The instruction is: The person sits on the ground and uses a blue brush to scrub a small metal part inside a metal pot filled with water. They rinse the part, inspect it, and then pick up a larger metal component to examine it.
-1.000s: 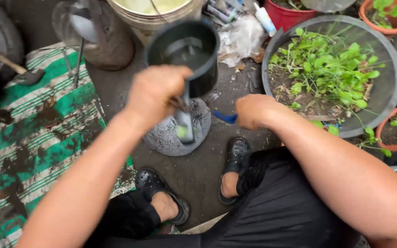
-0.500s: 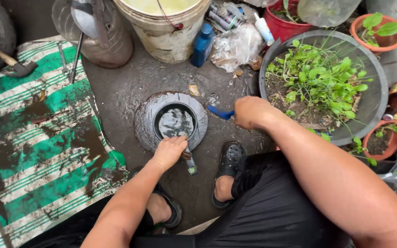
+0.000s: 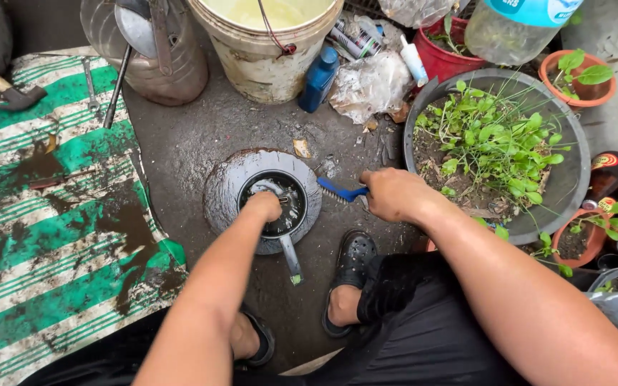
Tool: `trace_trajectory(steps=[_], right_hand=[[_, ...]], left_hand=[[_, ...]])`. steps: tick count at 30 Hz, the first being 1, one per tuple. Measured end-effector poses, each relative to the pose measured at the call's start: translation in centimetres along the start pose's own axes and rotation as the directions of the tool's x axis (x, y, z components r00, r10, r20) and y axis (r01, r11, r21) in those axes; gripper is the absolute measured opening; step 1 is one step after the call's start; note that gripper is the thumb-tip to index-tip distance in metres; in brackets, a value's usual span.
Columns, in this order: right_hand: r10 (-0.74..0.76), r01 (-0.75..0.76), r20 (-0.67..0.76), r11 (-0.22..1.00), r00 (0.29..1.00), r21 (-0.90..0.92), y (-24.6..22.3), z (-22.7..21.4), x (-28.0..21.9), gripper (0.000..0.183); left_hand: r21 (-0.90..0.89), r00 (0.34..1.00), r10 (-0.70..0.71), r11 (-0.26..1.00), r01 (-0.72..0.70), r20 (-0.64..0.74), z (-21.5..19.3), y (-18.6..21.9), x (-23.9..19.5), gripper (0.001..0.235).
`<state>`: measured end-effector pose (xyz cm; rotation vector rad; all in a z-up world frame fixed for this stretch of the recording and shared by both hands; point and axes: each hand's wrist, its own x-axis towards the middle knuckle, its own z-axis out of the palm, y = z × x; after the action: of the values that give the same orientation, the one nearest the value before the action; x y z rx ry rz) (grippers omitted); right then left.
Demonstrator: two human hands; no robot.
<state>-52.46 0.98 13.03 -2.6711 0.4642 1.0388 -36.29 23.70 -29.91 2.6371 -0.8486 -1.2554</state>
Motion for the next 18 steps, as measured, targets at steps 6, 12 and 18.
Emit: trace_trajectory(steps=[6,12,18], right_hand=[[-0.014,0.014,0.003,0.999,1.000,-0.032,1.0,1.0,1.0,0.048],[-0.073,0.070,0.048,0.996,0.996,0.062,-2.2,2.7,2.2,0.050],[-0.097,0.092,0.063,0.993,0.993,0.079,-10.2,13.4,17.9,0.045]], left_hand=[[-0.111,0.984,-0.143,0.985,0.131,-0.105,-0.3,4.1,-5.4,0.041],[-0.141,0.995,-0.021,0.990,0.006,-0.102,-14.2,3.1,-15.1,0.039],[-0.280,0.986,-0.099,0.958,0.058,-0.134,-22.8,1.3,-22.8,0.048]])
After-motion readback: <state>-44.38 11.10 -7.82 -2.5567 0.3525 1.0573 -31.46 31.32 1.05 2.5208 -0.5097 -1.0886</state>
